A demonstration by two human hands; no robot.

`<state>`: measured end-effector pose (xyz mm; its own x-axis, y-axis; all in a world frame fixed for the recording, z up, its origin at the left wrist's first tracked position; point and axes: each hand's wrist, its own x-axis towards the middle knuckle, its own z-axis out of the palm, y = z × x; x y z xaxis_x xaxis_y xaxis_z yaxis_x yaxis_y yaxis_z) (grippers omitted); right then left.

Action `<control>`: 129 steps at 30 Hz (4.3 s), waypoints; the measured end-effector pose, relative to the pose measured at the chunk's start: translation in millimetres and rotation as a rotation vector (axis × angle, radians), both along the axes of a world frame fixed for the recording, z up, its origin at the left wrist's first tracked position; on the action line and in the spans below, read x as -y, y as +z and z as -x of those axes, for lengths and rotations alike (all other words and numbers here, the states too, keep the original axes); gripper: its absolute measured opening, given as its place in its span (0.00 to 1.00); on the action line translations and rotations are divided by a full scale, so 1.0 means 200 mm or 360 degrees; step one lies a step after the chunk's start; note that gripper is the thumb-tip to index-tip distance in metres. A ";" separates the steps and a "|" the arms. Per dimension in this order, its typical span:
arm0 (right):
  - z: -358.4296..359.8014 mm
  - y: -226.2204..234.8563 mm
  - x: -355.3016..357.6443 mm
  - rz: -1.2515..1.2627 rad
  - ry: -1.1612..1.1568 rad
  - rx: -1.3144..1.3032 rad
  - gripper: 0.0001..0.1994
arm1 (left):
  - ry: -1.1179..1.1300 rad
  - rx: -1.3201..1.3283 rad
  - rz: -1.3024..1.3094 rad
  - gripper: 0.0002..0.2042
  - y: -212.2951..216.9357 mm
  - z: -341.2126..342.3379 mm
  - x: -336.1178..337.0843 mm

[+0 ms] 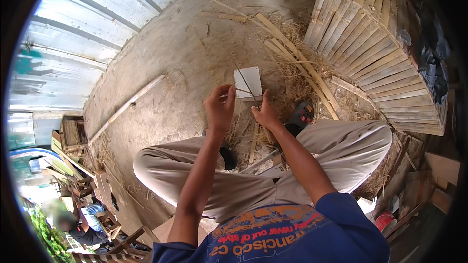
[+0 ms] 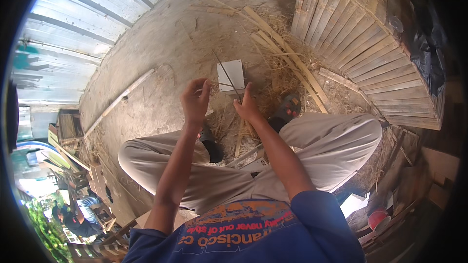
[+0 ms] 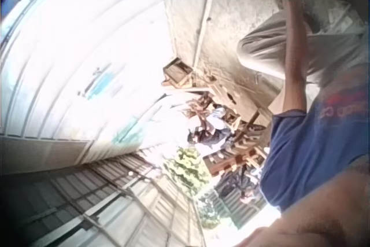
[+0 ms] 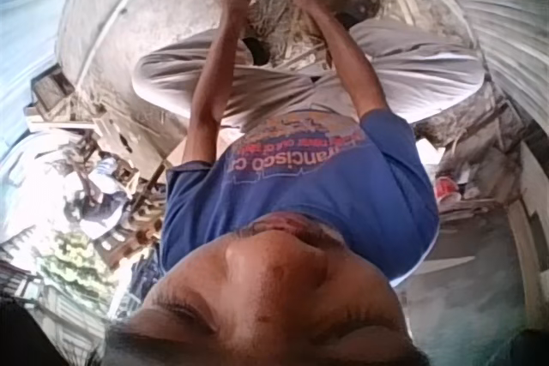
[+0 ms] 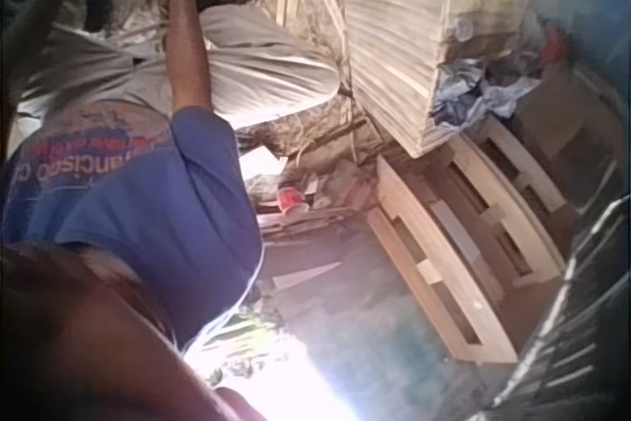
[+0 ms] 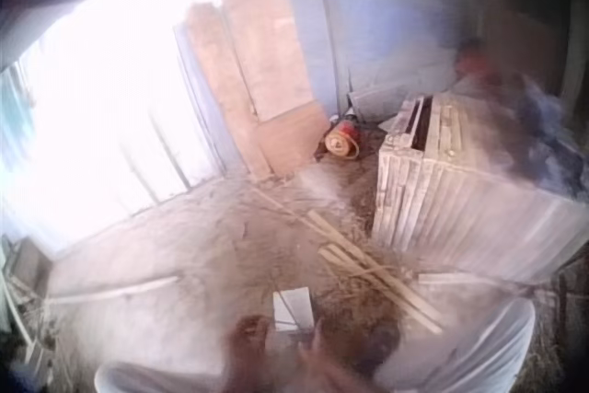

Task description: The person sits on the floor and uses a large knife to sharpen thin bamboo sticks. They hold each stick against a small white block and repeatedly scrape the knife along its length to create a fine point.

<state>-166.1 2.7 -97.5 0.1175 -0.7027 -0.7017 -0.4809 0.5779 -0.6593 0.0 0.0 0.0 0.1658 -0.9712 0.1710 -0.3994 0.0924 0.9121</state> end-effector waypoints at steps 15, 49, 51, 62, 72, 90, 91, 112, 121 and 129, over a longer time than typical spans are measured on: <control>0.06 -0.04 -0.01 0.0880 -0.0433 0.0249 0.30 | 0.0072 0.0117 0.0173 0.09 -0.05 0.03 0.02; 0.07 0.42 -0.10 0.1408 -0.0415 0.0272 0.19 | -0.0277 -0.0716 0.0048 0.08 0.05 0.07 0.13; 0.07 0.43 -0.10 0.1415 -0.0436 0.0319 0.19 | -0.0262 -0.0755 0.0035 0.08 0.07 0.06 0.13; 0.09 0.52 -0.11 0.0776 -0.0530 0.0960 0.17 | -0.0279 -0.0913 -0.0271 0.11 0.11 0.12 0.04; 0.12 0.69 -0.12 0.1269 -0.0393 0.0314 0.17 | -0.0023 -0.1371 -0.0402 0.11 0.22 0.13 -0.17; 0.29 0.63 -0.12 0.1842 0.0371 -0.0361 0.09 | -0.0254 -0.1467 -0.1008 0.12 0.35 0.16 -0.27; 0.29 0.61 -0.13 0.1820 0.0346 -0.0349 0.08 | -0.0199 -0.1476 -0.0999 0.09 0.34 0.17 -0.27; 0.46 0.53 -0.02 0.1527 0.0190 -0.0662 0.11 | -0.0189 -0.1348 -0.1110 0.18 0.30 0.20 -0.28; 0.50 0.49 -0.02 0.1513 0.0060 -0.0651 0.13 | -0.0238 -0.1338 -0.1135 0.17 0.31 0.19 -0.28; 0.51 0.55 -0.09 0.1423 0.0036 -0.0374 0.13 | -0.0254 -0.1750 -0.1154 0.22 0.32 0.19 -0.23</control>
